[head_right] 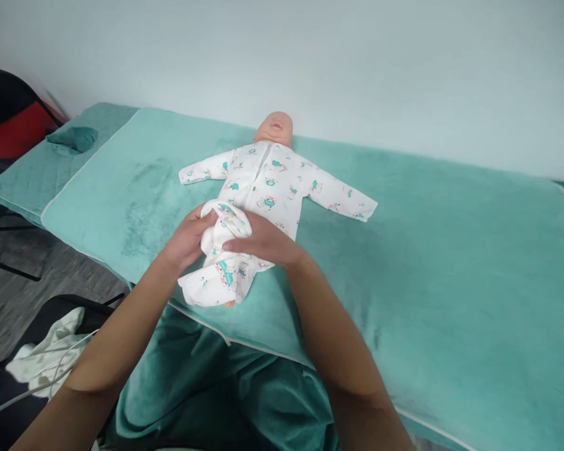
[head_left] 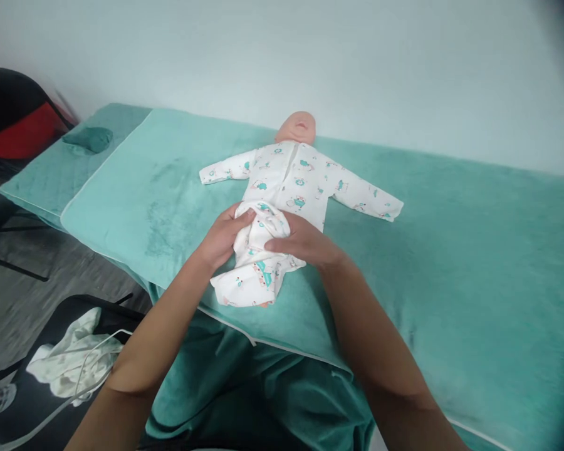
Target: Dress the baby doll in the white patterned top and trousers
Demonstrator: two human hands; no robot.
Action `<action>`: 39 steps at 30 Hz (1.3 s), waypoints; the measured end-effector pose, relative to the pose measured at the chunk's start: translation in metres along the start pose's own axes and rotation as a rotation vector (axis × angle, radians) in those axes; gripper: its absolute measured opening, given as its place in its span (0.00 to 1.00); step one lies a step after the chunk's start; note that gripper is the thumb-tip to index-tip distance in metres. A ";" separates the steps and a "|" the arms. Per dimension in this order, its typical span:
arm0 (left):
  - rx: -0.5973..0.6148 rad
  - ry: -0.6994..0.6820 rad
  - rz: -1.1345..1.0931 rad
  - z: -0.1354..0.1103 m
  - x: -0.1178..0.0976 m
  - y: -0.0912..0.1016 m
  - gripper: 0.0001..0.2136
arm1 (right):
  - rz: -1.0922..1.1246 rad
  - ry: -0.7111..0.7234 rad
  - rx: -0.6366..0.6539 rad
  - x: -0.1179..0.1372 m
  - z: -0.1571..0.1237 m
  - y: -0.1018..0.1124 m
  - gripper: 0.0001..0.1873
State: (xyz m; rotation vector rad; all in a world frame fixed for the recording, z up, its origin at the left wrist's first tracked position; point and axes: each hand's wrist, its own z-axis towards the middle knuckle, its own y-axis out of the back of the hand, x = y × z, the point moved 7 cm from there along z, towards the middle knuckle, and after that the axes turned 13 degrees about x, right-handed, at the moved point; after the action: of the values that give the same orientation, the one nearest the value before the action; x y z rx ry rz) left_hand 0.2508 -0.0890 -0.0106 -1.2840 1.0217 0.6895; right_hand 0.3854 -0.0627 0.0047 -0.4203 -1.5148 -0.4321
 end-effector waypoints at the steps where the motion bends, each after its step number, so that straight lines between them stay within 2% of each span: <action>1: -0.030 -0.017 -0.016 0.001 0.001 -0.001 0.18 | -0.099 -0.022 0.078 0.002 0.000 -0.005 0.25; 3: -0.064 -0.017 -0.018 0.002 0.003 -0.001 0.18 | -0.218 -0.066 0.188 0.002 -0.003 -0.013 0.24; 4: -0.067 -0.008 -0.006 0.002 0.004 0.000 0.18 | -0.220 -0.068 0.204 0.002 -0.003 -0.014 0.23; 7: -0.023 0.054 0.077 -0.003 0.004 0.004 0.21 | -0.034 0.026 0.113 0.002 -0.004 -0.010 0.24; 10: 0.122 0.212 0.229 -0.012 0.006 0.006 0.23 | 0.148 0.110 0.006 0.000 -0.001 -0.006 0.23; 12: 0.210 0.306 0.291 -0.019 0.009 0.005 0.22 | 0.149 0.117 -0.018 0.000 0.000 -0.006 0.22; 13: 0.212 0.311 0.289 -0.022 0.009 0.006 0.21 | 0.121 0.113 -0.018 0.000 0.000 -0.006 0.22; 15: 0.133 0.243 0.237 -0.029 0.005 0.006 0.21 | 0.041 0.096 0.016 0.003 0.000 -0.008 0.24; 17: 0.011 0.153 0.177 -0.040 0.002 0.002 0.21 | -0.061 0.072 0.116 0.007 -0.002 -0.015 0.25; 20: -0.157 0.129 0.126 -0.066 0.010 -0.014 0.21 | -0.253 -0.005 0.236 0.012 -0.005 -0.025 0.20; 24: -0.428 0.085 -0.009 -0.108 0.024 -0.036 0.20 | -0.591 -0.171 0.188 0.015 -0.005 -0.030 0.09; 28: -0.539 0.123 -0.149 -0.139 0.041 -0.050 0.21 | -0.808 -0.154 0.182 0.018 -0.003 -0.042 0.06; 31: -0.596 0.145 -0.169 -0.158 0.052 -0.048 0.23 | -0.940 -0.068 0.218 0.014 -0.002 -0.052 0.07; 34: -0.657 0.154 -0.141 -0.172 0.066 -0.038 0.19 | -1.041 -0.014 0.264 0.006 -0.001 -0.061 0.07; 39: -0.715 0.102 0.037 -0.178 0.082 -0.013 0.11 | -1.139 -0.033 0.216 0.001 0.001 -0.064 0.05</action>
State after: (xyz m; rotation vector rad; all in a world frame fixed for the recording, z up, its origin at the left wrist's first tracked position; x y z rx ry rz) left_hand 0.2568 -0.2751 -0.0735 -1.9317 0.9094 1.0829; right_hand 0.3515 -0.1175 0.0050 0.6687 -1.7020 -1.1188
